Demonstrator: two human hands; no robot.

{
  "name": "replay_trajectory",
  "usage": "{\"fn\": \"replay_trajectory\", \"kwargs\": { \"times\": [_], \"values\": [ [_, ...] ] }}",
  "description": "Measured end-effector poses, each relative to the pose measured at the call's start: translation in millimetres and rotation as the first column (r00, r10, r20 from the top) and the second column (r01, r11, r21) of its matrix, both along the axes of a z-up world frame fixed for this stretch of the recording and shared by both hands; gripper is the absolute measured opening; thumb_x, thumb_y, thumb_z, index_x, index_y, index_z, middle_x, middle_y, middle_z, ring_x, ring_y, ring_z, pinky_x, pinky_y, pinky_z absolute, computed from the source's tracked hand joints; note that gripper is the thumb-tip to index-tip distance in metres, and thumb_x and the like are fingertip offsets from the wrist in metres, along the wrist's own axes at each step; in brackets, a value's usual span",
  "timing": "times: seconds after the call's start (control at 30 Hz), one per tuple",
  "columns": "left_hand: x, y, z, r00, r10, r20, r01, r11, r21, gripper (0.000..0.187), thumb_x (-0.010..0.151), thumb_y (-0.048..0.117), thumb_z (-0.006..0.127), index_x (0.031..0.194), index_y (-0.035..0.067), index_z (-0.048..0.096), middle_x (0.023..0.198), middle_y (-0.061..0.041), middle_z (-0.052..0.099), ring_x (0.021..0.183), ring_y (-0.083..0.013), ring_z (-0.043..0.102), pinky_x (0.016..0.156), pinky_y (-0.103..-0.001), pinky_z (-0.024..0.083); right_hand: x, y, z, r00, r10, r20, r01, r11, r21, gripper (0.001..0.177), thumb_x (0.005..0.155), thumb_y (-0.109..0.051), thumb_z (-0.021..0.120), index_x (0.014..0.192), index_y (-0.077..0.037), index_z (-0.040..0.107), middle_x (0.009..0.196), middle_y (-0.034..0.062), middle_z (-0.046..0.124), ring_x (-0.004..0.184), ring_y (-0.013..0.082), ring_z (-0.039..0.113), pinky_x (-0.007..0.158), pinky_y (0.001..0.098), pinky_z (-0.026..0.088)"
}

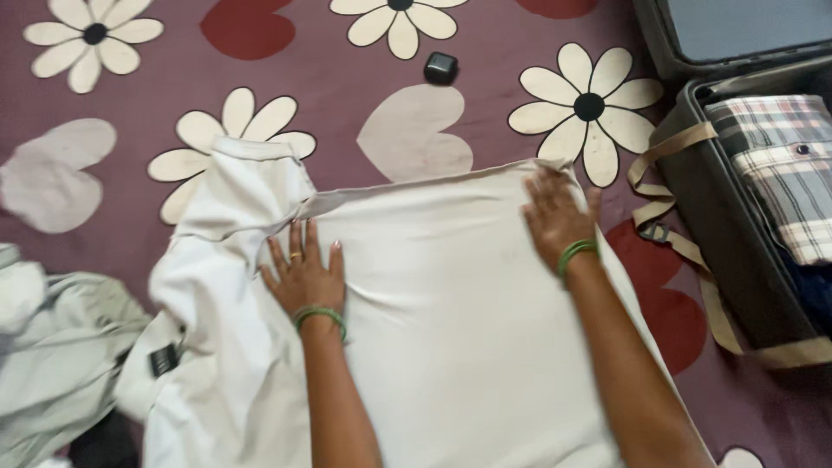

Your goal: The person folds a white shirt and a black and white patterned cloth by hand on a floral bedspread and places them into an open suitcase.

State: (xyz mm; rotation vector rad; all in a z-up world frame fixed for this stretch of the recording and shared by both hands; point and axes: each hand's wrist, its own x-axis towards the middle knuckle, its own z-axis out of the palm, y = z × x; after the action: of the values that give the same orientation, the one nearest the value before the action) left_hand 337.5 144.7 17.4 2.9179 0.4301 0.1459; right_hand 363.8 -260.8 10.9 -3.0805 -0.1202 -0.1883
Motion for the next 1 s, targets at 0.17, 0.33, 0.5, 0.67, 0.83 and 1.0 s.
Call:
{"fn": "replay_trajectory", "kwargs": {
  "times": [0.17,0.33,0.5,0.67,0.83,1.0],
  "values": [
    [7,11,-8,0.993,-0.069,0.098,0.073,0.997,-0.037,0.062,0.1,0.054,0.048,0.157,0.03,0.041,0.166,0.005,0.035,0.155,-0.0337,0.021,0.121,-0.059,0.014,44,-101,-19,0.953,-0.273,0.132,0.16,0.822,0.546,0.054,0.111,-0.036,0.036,0.162,-0.019,0.04,0.159,-0.001,0.048,0.148,0.0182,0.045,0.124,0.0462,0.037],
    [7,14,-11,0.991,-0.063,0.114,0.071,0.995,-0.065,0.061,0.096,0.052,0.052,0.154,0.031,0.045,0.164,0.007,0.037,0.154,-0.0316,0.022,0.12,-0.059,0.015,63,-107,-9,0.986,-0.126,0.107,0.105,0.978,0.179,0.037,0.099,-0.025,0.067,0.134,-0.013,0.07,0.149,0.0101,0.058,0.137,0.0313,0.05,0.11,0.0481,0.039],
    [6,14,-9,0.992,-0.047,0.116,0.058,0.994,-0.088,0.06,0.096,0.05,0.053,0.152,0.031,0.046,0.163,0.009,0.036,0.154,-0.0298,0.021,0.121,-0.058,0.014,65,-88,9,0.981,0.151,0.125,-0.192,0.872,0.45,0.038,0.094,-0.028,0.078,0.121,-0.002,0.07,0.15,0.0148,0.058,0.138,0.0318,0.052,0.111,0.0411,0.043],
    [7,15,-8,0.993,-0.049,0.106,0.061,0.992,-0.113,0.06,0.096,0.05,0.052,0.153,0.032,0.045,0.163,0.01,0.036,0.153,-0.0286,0.02,0.121,-0.057,0.014,81,-77,-9,0.981,-0.168,0.094,0.101,0.867,0.487,0.018,0.095,-0.015,0.076,0.107,-0.002,0.073,0.114,0.0162,0.072,0.1,0.032,0.068,0.084,0.0426,0.055],
    [7,14,-10,0.99,-0.059,0.128,0.077,0.988,-0.136,0.059,0.096,0.049,0.053,0.152,0.03,0.046,0.162,0.009,0.036,0.153,-0.0297,0.019,0.121,-0.056,0.013,92,-128,-28,0.906,-0.129,0.403,-0.015,0.942,0.335,0.003,0.103,-0.002,0.069,0.106,-0.002,0.068,0.099,0.0155,0.072,0.091,0.0311,0.07,0.08,0.0431,0.057],
    [6,14,1,0.991,-0.08,0.106,0.092,0.989,-0.116,0.061,0.096,0.048,0.055,0.153,0.028,0.045,0.163,0.007,0.035,0.154,-0.0315,0.019,0.123,-0.057,0.012,79,-99,-10,0.913,-0.357,0.198,0.361,0.933,0.018,0.016,0.106,-0.013,0.068,0.122,-0.009,0.068,0.117,0.0164,0.066,0.102,0.0341,0.066,0.086,0.0468,0.055]
  ]
}}
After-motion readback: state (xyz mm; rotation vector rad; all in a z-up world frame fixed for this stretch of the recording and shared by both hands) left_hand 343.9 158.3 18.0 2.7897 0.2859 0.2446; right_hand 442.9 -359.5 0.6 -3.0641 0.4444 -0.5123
